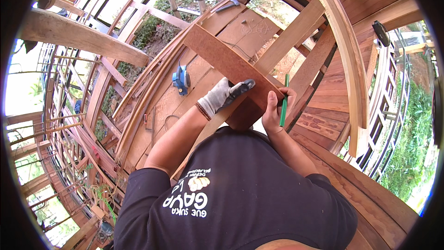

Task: The person marks a wooden plank with a pencil and then uses a hand saw to cut along the marked line. After cutting, the person moves the cut piece and places it on a nearby surface.

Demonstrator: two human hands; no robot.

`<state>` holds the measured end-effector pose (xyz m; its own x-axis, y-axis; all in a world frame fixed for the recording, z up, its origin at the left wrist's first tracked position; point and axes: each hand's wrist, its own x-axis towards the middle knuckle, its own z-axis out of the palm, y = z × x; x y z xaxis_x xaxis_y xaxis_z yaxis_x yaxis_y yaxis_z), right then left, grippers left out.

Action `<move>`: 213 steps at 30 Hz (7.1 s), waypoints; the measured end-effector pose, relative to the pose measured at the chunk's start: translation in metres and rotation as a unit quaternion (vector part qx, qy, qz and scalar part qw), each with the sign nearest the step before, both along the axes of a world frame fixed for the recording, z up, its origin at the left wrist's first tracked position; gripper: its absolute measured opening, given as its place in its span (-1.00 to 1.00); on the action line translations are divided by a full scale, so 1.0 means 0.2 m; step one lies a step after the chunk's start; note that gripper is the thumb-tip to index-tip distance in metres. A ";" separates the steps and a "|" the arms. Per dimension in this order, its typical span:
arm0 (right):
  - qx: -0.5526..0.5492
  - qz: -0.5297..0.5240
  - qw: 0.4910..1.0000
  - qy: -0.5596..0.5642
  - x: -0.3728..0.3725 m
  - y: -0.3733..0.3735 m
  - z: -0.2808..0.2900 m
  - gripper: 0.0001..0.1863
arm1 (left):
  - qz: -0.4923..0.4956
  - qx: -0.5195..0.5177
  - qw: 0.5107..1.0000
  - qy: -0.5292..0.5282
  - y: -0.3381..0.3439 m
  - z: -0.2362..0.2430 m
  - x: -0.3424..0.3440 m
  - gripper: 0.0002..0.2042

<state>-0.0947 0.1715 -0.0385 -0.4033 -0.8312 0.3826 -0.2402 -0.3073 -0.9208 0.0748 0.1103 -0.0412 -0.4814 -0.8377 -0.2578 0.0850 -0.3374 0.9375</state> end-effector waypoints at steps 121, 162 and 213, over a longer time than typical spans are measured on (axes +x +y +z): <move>0.241 0.321 0.877 -0.264 -0.10 0.03 -0.03 -0.55 | 0.107 0.031 0.994 0.009 0.12 0.06 0.26 -0.64; 0.240 0.293 0.890 -0.253 -0.09 0.15 0.03 -0.57 | 0.125 0.042 0.991 -0.018 0.15 0.06 0.17 -0.45; -0.084 0.446 0.848 0.273 -0.11 -0.30 0.63 -0.78 | 0.155 -0.160 0.970 -0.102 0.30 0.27 0.20 -0.57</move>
